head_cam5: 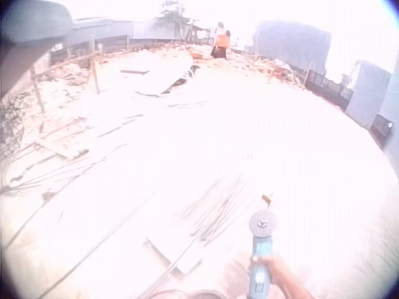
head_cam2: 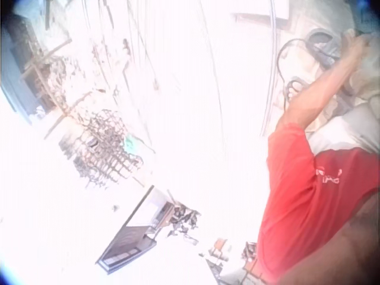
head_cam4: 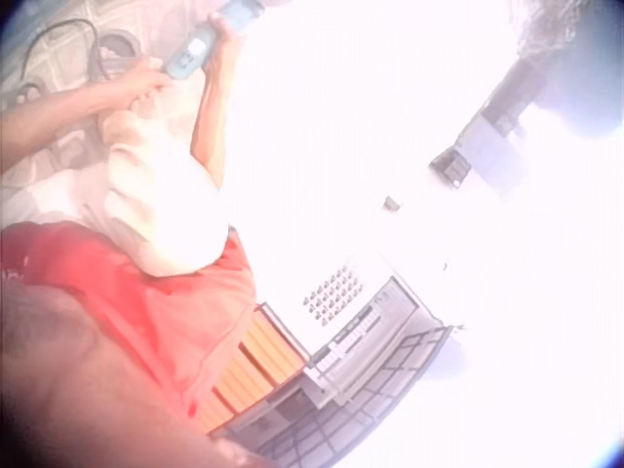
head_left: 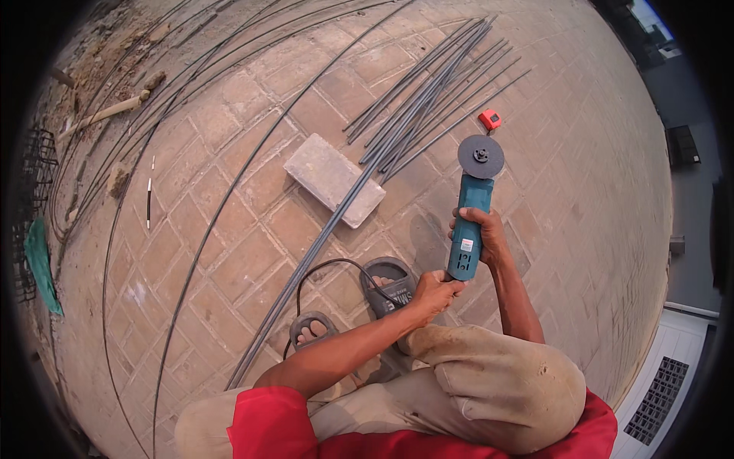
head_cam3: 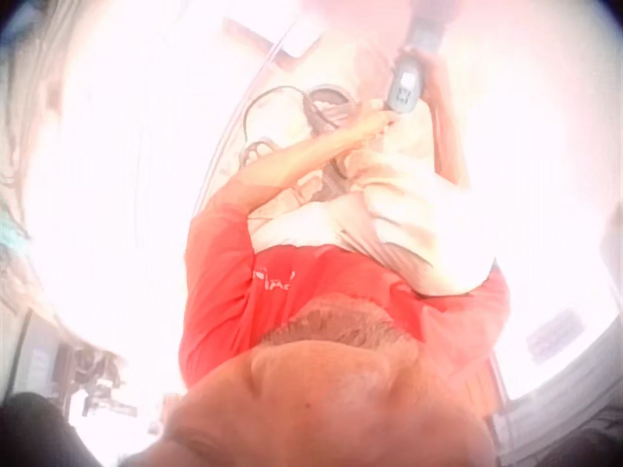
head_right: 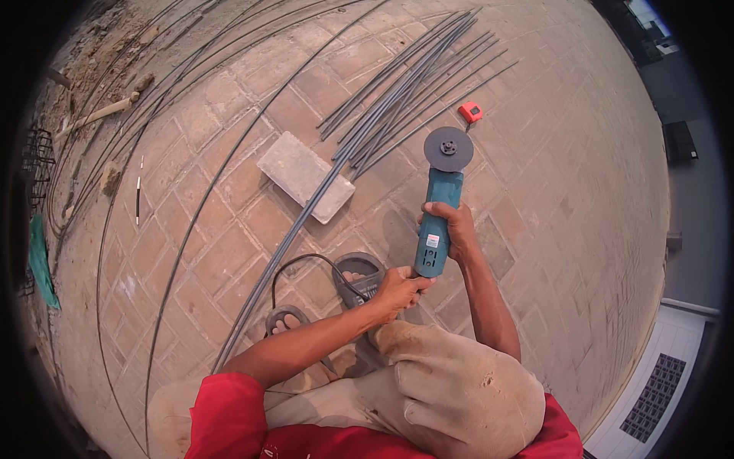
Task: The person uses an angle grinder to cut through a bundle of thin metal rods placed across a brick on the ground, then moves and organizes the rods by hand.
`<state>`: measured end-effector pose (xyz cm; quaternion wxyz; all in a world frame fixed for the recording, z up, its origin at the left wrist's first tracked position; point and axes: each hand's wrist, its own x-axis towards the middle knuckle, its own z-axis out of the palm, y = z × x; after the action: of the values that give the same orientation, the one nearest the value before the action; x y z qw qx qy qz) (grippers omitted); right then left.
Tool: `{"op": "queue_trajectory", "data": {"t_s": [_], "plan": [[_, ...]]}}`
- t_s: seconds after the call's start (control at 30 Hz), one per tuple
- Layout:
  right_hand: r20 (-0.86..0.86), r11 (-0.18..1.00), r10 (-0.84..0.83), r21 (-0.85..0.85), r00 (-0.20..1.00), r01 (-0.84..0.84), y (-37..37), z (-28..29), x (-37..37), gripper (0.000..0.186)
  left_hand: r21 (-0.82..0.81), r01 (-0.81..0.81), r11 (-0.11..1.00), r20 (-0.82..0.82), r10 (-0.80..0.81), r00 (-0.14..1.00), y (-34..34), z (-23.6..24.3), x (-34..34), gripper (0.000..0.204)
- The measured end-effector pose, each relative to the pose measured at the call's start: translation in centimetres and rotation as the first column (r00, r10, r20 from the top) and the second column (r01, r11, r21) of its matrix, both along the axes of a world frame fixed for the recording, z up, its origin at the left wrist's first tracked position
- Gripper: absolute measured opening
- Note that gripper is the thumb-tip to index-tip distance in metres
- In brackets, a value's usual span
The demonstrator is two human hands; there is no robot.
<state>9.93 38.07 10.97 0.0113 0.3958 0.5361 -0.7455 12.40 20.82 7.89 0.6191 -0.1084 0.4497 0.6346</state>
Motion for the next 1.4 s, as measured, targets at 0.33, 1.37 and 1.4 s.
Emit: {"op": "queue_trajectory", "data": {"t_s": [0.33,1.37,1.4], "plan": [[0.074,0.989,0.07,0.128,0.995,-0.079,-1.0,-0.2,-2.0,0.035,-0.154,0.203,0.967,-0.635,-0.254,0.729,-2.6,-1.5,-1.6,0.032],[0.57,0.128,0.463,0.715,0.679,-0.688,-2.5,-1.5,-10.0,0.066,-0.709,-0.242,0.663,-0.701,-0.624,0.346,-17.1,-7.0,-12.9,0.033],[0.583,0.116,0.456,0.71,0.672,-0.695,-2.4,-1.6,-10.0,0.065,-0.706,-0.24,0.666,-0.704,-0.624,0.338,-17.2,-7.1,-12.8,0.033]]}}
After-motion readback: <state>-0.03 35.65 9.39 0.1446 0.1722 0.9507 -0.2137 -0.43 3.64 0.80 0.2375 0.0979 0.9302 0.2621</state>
